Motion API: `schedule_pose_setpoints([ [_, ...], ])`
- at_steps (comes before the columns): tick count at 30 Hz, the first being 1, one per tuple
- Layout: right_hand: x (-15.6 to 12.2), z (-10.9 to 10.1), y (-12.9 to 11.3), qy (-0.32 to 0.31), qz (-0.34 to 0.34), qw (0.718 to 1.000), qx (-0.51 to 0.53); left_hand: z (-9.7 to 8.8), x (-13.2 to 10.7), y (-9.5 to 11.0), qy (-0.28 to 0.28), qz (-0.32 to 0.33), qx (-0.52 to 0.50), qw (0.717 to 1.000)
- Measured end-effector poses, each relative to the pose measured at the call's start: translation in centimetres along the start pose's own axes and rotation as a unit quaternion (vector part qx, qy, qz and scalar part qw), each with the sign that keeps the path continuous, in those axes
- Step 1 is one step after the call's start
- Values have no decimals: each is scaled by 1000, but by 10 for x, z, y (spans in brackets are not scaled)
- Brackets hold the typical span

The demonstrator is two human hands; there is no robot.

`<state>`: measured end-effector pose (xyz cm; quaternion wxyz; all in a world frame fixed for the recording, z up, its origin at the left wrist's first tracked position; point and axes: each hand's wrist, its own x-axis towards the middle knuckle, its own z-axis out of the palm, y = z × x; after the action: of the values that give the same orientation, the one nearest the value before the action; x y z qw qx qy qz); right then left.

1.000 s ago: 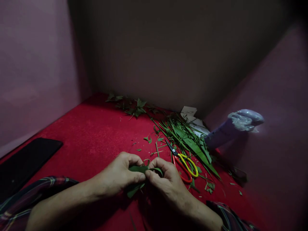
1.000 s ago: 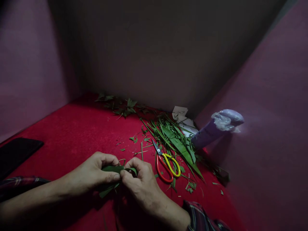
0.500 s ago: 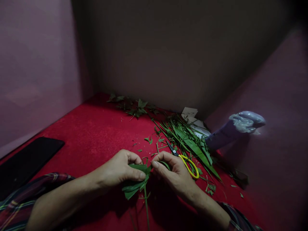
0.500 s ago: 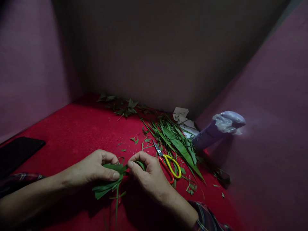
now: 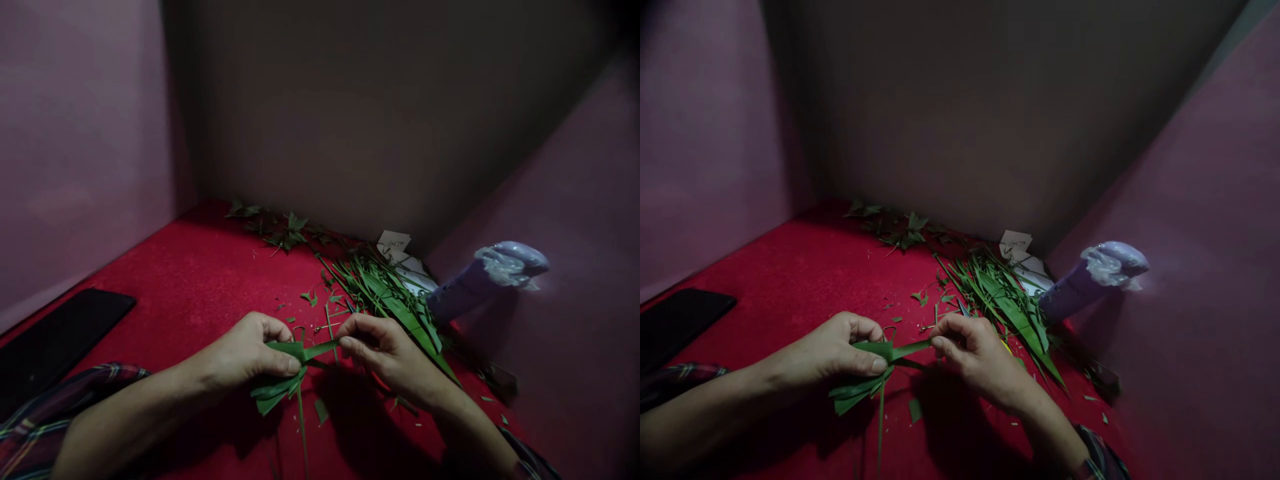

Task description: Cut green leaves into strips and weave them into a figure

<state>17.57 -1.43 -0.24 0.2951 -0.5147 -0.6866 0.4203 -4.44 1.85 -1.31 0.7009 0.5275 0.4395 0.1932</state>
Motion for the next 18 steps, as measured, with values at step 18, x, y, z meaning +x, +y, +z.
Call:
schedule_pose_setpoints([
  [18,-6,25,-4,77,-70,993,51,-1,1,-2,-16,21,7,1000],
])
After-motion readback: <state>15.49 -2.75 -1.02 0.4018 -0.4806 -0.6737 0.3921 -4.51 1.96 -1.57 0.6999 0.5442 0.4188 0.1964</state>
